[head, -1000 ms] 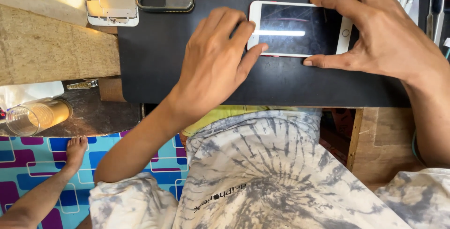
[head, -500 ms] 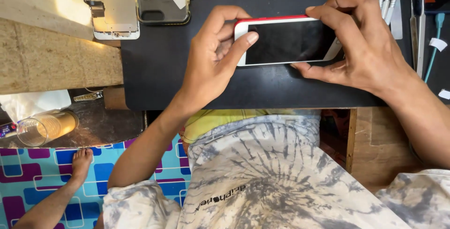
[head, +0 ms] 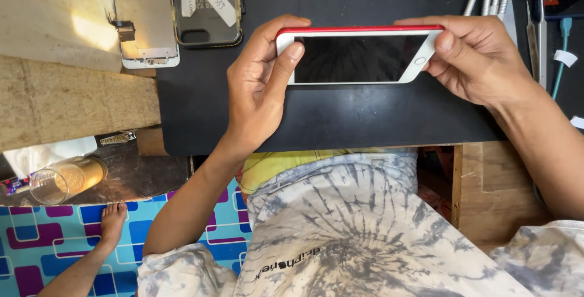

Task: Assembling a mobile phone by installing the battery, connecting the screen assembly, and securing the chassis with screws.

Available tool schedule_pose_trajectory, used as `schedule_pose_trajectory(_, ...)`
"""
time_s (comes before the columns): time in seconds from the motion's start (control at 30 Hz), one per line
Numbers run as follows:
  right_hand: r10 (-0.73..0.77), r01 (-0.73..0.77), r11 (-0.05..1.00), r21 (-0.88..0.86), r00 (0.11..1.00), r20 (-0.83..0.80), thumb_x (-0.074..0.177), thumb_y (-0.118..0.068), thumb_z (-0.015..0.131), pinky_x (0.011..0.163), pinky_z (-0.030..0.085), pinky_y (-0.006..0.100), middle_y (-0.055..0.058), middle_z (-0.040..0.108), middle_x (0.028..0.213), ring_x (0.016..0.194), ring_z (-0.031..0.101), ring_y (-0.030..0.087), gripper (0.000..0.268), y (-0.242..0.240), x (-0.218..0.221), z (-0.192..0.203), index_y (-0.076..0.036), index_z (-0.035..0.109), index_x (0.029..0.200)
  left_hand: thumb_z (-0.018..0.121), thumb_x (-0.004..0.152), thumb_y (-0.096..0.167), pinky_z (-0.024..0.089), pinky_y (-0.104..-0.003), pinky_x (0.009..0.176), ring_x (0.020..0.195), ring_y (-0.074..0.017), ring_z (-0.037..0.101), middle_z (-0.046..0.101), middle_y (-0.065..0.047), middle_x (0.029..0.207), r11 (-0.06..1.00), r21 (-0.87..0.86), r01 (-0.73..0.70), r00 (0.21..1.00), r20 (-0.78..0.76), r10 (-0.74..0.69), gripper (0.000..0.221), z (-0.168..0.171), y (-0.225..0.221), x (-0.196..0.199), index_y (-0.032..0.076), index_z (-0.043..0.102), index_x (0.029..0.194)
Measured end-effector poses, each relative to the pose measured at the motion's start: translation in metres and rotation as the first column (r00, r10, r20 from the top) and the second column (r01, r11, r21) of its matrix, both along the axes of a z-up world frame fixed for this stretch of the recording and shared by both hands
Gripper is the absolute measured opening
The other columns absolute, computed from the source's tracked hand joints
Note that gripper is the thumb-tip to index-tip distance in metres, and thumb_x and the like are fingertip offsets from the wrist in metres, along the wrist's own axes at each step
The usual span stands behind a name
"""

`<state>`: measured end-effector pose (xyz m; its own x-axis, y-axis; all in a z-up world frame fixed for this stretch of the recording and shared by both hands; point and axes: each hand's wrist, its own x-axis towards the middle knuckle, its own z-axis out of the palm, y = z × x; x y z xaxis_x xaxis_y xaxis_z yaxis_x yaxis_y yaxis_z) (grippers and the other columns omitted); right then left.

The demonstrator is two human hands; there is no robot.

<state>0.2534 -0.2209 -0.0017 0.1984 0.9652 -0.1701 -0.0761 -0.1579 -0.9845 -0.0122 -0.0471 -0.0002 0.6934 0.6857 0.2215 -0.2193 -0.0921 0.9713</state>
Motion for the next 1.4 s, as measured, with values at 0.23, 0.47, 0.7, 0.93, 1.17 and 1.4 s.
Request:
schedule_pose_trajectory(0.23,-0.009,0.010,1.000,0.029,0.999,-0.031,0.103,-0.023,0.056,0.095,0.061,0.025,0.023,0.068,0.126,0.109,0.071,0.025,0.054,-0.005,0.003,-0.005,0.011,0.054,0.144,0.054,0.113,0.021,0.032,-0.022,0.066,0.069,-0.0057,0.035,0.060,0.001,0.103,1.000,0.012,0.020,0.999,-0.048,-0.019,0.023,0.007,0.002,-0.002,0.009,0.061,0.131)
schedule_pose_trajectory(0.47,-0.093,0.083,0.987,0.134,0.993,0.071,0.108,-0.016,0.052,0.101,0.063,0.034,0.027,0.066,0.127,0.113,0.070,0.031,0.042,-0.003,-0.013,0.001,0.012,0.055,0.140,0.055,0.112,0.021,0.031,-0.022,0.065,0.070,-0.0053,0.035,0.058,0.001,0.096,0.999,-0.026,0.036,0.999,-0.038,-0.037,0.024,0.006,0.000,-0.004,0.008,0.061,0.131)
schedule_pose_trajectory(0.7,-0.057,0.047,0.998,0.044,0.968,0.244,0.110,-0.008,0.048,0.087,0.064,0.036,0.029,0.068,0.114,0.100,0.072,0.033,0.036,-0.003,-0.020,0.030,0.017,0.057,0.135,0.059,0.108,0.016,0.027,-0.023,0.052,0.059,-0.0029,0.033,0.051,0.004,0.081,0.968,-0.026,0.250,0.951,-0.182,-0.251,0.022,0.023,0.003,-0.021,0.004,0.066,0.125)
schedule_pose_trajectory(0.93,-0.006,0.014,1.000,-0.026,0.957,0.291,0.107,-0.018,0.053,0.049,0.022,0.026,0.013,0.060,0.072,0.051,0.035,0.010,0.039,-0.003,-0.037,0.043,0.012,0.065,0.128,0.058,0.105,0.025,0.031,-0.026,0.052,0.062,-0.0053,0.042,0.062,0.001,0.076,0.894,0.060,0.443,0.867,-0.280,-0.411,0.033,0.044,0.004,-0.005,0.003,0.074,0.124)
schedule_pose_trajectory(1.17,0.058,-0.062,0.998,-0.003,0.915,0.400,0.106,-0.020,0.051,0.047,0.017,0.028,0.005,0.043,0.053,0.046,0.024,0.008,0.039,-0.002,-0.029,0.043,0.010,0.065,0.128,0.060,0.105,0.024,0.031,-0.025,0.055,0.069,-0.0045,0.038,0.059,0.006,0.081,0.911,0.066,0.407,0.891,-0.247,-0.381,0.031,0.037,0.002,0.000,0.002,0.076,0.121)
schedule_pose_trajectory(1.4,0.012,-0.006,1.000,-0.022,0.961,0.278,0.108,-0.014,0.053,0.057,0.037,0.024,0.014,0.063,0.082,0.067,0.054,0.014,0.037,-0.005,-0.024,0.031,0.012,0.064,0.132,0.061,0.105,0.023,0.028,-0.024,0.054,0.067,-0.0033,0.036,0.056,0.007,0.077,0.927,0.127,0.353,0.917,-0.245,-0.315,0.027,0.033,0.000,0.005,0.004,0.079,0.111)
